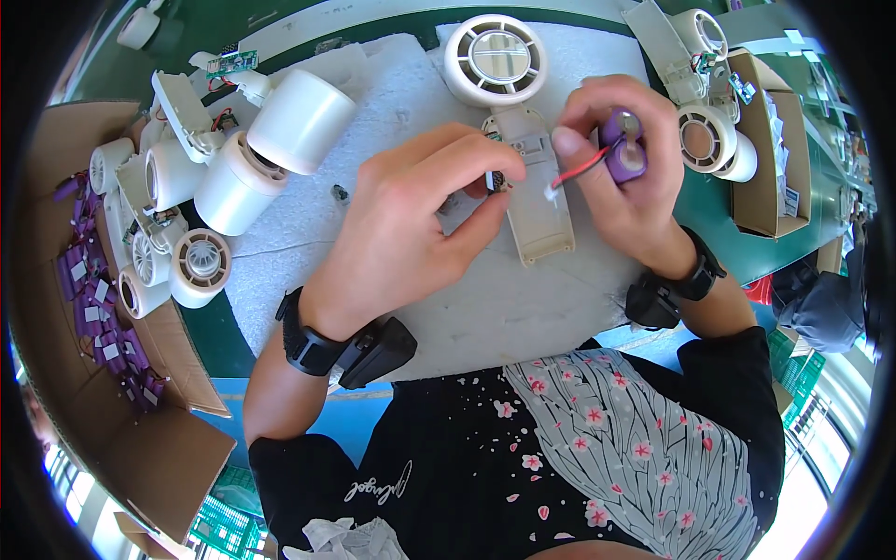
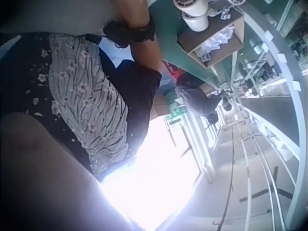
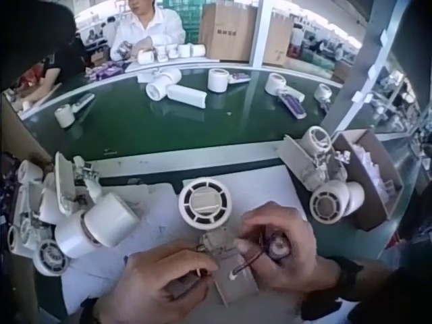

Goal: Assembling handheld fans by connecting batteries and internal circuit boards into the plastic housings.

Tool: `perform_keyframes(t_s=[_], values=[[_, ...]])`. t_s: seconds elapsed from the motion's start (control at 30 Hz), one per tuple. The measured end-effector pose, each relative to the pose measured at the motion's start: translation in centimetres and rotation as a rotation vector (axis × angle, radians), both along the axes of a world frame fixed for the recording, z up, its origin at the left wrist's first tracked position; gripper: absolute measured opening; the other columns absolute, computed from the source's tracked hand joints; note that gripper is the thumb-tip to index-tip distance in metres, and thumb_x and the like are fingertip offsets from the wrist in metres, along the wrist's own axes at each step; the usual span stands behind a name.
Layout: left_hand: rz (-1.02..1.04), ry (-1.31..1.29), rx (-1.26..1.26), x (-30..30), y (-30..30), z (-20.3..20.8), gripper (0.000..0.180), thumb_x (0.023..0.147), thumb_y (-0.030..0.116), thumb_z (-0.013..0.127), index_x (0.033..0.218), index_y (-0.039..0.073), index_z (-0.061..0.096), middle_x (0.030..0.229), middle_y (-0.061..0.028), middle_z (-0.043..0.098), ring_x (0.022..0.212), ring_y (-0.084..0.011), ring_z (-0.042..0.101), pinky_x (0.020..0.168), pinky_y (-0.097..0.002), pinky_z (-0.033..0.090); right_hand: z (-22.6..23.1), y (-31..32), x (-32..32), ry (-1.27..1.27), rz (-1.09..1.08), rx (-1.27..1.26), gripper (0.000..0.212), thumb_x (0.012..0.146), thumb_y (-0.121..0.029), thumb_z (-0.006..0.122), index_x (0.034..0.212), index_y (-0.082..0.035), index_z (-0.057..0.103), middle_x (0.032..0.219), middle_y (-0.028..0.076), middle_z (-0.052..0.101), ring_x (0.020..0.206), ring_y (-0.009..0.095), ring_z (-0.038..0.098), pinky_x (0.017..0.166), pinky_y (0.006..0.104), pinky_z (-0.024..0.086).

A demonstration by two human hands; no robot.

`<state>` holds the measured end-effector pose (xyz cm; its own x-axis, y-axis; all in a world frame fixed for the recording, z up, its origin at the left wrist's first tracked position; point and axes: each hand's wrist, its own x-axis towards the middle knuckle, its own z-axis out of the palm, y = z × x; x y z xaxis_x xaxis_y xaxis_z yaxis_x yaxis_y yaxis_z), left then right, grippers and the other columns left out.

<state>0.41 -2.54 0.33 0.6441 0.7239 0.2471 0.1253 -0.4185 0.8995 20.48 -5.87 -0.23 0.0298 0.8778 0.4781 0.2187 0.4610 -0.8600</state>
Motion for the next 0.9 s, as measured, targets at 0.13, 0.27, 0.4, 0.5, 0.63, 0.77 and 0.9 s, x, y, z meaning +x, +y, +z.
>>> perform_keyframes(t_s=[0.13,0.27,0.4,0.5,0.63,0.77,0.9], values=[[-0.018,-0.011,-0.115,-0.1,0.0,0.1,0.025,0.075,-0.010,0.068,0.097,0.000,0.063,0.096,-0.0089,0.062,0.084,-0.0157,0.063,0.074,-0.0262,0.052,0.2,0.5,1.4,-0.411,0.058,0.091,0.021,0.075,0.006,0.067,0.094,0.000,0.061,0.093,0.012,0.056,0.071,0.015,0.054,0.061,0.0247,0.042],[-0.032,-0.021,-0.133,-0.1,0.0,0.1,0.024,0.077,-0.007,0.069,0.099,-0.001,0.063,0.096,-0.0093,0.062,0.085,-0.0155,0.063,0.075,-0.0258,0.052,0.3,0.3,1.4,-0.382,0.125,0.070,0.024,0.071,-0.001,0.072,0.094,0.000,0.062,0.090,0.011,0.053,0.071,0.015,0.053,0.060,0.0238,0.041],[-0.037,-0.003,-0.114,-0.3,0.2,0.2,0.022,0.080,-0.004,0.070,0.101,-0.001,0.065,0.095,-0.0100,0.063,0.083,-0.0158,0.064,0.074,-0.0253,0.052,0.4,0.3,1.2,-0.418,0.116,0.102,0.028,0.069,-0.007,0.075,0.094,-0.001,0.065,0.086,0.009,0.051,0.068,0.015,0.050,0.058,0.0235,0.039],[-0.038,0.068,-0.056,-0.4,0.5,0.1,0.021,0.081,-0.001,0.071,0.102,-0.002,0.067,0.094,-0.0106,0.065,0.082,-0.0158,0.064,0.073,-0.0249,0.052,0.8,0.4,1.1,-0.486,0.116,0.205,0.022,0.070,-0.007,0.075,0.091,-0.002,0.068,0.083,0.008,0.050,0.065,0.014,0.047,0.055,0.0234,0.036],[0.092,-0.099,-0.177,0.0,0.2,-1.0,0.014,0.079,0.005,0.074,0.091,-0.001,0.069,0.078,-0.0094,0.066,0.061,-0.0154,0.060,0.057,-0.0239,0.048,1.6,0.1,0.9,-0.540,0.093,0.143,0.018,0.068,-0.007,0.079,0.085,-0.008,0.072,0.077,0.005,0.052,0.058,0.013,0.049,0.049,0.0238,0.039],[0.101,-0.168,-0.194,0.0,0.1,-0.9,0.015,0.079,0.006,0.074,0.092,0.000,0.070,0.078,-0.0094,0.067,0.061,-0.0150,0.060,0.055,-0.0240,0.047,1.4,0.2,0.6,-0.538,0.089,0.145,0.013,0.071,-0.006,0.077,0.082,-0.008,0.071,0.074,0.004,0.052,0.053,0.013,0.049,0.046,0.0248,0.038],[0.058,0.005,-0.128,-0.3,0.1,-0.1,0.017,0.083,0.000,0.071,0.100,-0.003,0.069,0.092,-0.0111,0.068,0.080,-0.0150,0.066,0.069,-0.0237,0.053,1.0,0.0,0.5,-0.559,0.107,0.110,0.012,0.072,-0.006,0.076,0.083,-0.008,0.071,0.074,0.004,0.054,0.053,0.015,0.050,0.046,0.0261,0.039]])
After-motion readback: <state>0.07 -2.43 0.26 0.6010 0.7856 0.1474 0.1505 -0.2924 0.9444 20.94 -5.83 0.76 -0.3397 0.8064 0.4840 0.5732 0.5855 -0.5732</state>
